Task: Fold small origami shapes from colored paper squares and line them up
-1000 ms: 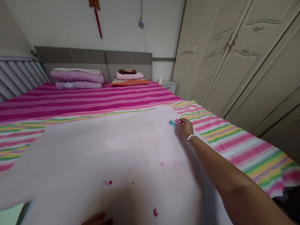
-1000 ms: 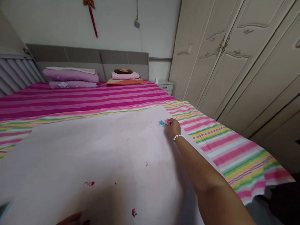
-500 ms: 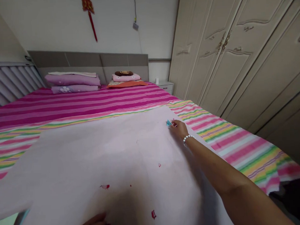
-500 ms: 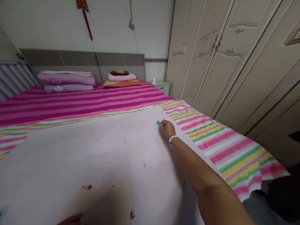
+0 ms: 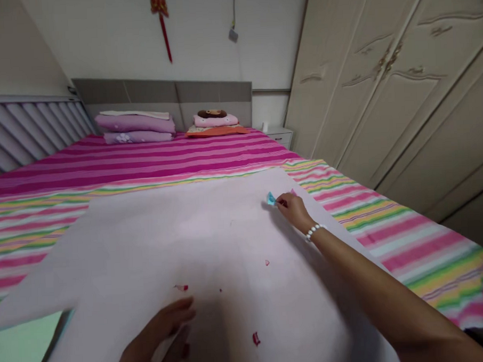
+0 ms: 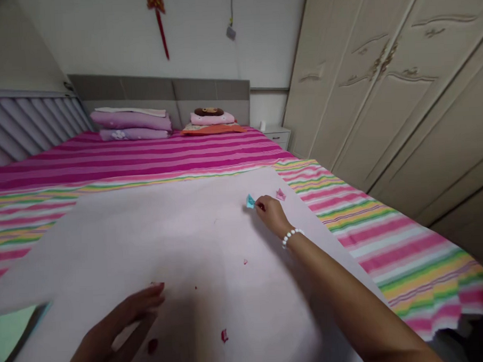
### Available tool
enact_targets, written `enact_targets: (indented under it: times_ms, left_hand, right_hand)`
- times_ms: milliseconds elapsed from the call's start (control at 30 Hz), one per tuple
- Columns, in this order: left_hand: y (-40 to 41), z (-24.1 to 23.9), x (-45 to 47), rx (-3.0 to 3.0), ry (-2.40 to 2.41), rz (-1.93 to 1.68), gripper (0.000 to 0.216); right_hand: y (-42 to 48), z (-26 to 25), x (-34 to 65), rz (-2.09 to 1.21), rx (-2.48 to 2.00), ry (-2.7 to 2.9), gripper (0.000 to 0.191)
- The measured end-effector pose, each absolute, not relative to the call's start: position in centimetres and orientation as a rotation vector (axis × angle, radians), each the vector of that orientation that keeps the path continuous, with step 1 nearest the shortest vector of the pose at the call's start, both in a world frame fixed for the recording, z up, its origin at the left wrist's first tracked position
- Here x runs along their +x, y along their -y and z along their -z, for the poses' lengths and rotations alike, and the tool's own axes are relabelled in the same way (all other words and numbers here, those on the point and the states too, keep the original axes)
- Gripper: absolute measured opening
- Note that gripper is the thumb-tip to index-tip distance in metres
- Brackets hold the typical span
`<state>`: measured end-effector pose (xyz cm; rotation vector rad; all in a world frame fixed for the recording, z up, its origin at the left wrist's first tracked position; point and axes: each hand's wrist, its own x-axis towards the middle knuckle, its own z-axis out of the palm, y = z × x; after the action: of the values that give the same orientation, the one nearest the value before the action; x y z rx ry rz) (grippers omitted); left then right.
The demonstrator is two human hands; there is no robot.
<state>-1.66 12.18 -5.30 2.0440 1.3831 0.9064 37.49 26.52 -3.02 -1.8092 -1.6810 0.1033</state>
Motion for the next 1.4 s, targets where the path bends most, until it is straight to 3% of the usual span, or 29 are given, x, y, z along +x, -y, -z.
enact_targets:
  times_ms: [200,400,633,1400]
  left_hand:
    - [-15.9,2.1,4.3,2.202,-1.244,-0.939,0.032]
    - [-18.0,3.0,7.3,2.21,-1.134,-0.761,0.033]
    - [-18.8,4.3,7.3,2.262,-1.251,-0.565,0.028]
    - [-19.5,7.2,8.0,2.349,-1.131,-0.588,0.021]
  right_hand:
    - [-19.9,3.0,30.0,-0.289,-1.418,1.993,0.015]
    - [-16.8,4.7,25.9,-0.44,-1.24,2.088,0.016]
    - [-16.5,6.0,25.3,-0.539,-1.189,2.119,0.018]
    - [-16.4,6.3,24.6,-0.615,-1.279,2.199,0.024]
